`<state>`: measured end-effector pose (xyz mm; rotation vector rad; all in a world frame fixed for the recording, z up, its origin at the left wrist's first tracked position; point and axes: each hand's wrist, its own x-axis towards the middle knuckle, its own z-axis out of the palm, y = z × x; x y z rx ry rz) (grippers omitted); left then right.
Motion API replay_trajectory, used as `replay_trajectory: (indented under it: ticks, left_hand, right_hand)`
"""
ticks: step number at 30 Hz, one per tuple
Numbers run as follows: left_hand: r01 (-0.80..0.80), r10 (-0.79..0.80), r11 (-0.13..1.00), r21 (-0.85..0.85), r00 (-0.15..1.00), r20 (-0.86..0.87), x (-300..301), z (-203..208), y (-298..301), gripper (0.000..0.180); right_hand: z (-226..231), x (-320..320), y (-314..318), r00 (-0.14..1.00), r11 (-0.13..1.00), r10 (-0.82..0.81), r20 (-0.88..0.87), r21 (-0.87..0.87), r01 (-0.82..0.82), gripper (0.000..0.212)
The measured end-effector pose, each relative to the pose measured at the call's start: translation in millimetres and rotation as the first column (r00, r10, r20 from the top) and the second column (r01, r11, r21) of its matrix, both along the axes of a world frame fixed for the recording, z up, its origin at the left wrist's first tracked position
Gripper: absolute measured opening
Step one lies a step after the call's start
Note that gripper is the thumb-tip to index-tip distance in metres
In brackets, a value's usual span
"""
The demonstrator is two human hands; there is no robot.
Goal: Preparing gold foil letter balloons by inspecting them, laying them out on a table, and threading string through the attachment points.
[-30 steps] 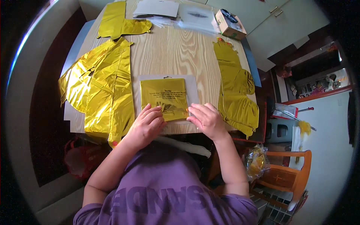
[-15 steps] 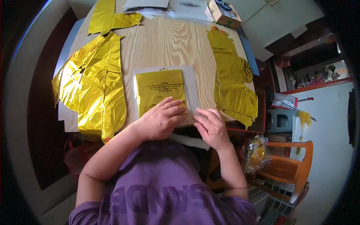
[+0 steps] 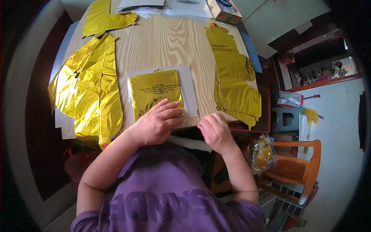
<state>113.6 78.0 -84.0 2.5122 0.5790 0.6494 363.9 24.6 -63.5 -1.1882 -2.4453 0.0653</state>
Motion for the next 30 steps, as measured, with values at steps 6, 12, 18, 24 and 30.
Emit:
replay_trajectory:
  ticks: [6, 12, 18, 24, 30]
  left_hand:
    - [0.017, -0.017, 1.0, 0.0, 1.0, -0.011, -0.3, 1.7, 2.3, 0.042]
    - [0.002, -0.002, 1.0, -0.007, 1.0, 0.004, -1.3, 2.0, 0.0, 0.042]
    - [0.006, -0.006, 1.0, 0.003, 1.0, 0.009, -0.5, -1.5, 0.2, 0.042]
    - [0.035, -0.035, 0.999, -0.003, 0.999, 0.009, -0.5, -0.6, 3.5, 0.039]
    - [0.024, -0.023, 0.999, 0.039, 1.0, -0.022, -2.5, 4.3, 7.9, 0.036]
  right_hand:
    - [-11.8, -19.3, -33.8, 0.983, 0.978, 0.131, -0.127, -0.143, -0.149, 0.005]
    - [13.8, -11.0, -15.7, 0.979, 0.983, -0.156, -0.129, -0.121, 0.141, 0.018]
    - [-5.0, -4.5, -6.3, 0.997, 0.996, -0.074, -0.019, -0.048, 0.073, 0.018]
    - [19.3, -21.8, -28.3, 0.988, 0.983, 0.084, -0.133, -0.153, -0.104, 0.014]
    - [37.5, -28.0, -39.9, 0.945, 0.912, 0.113, -0.307, -0.345, -0.221, 0.017]
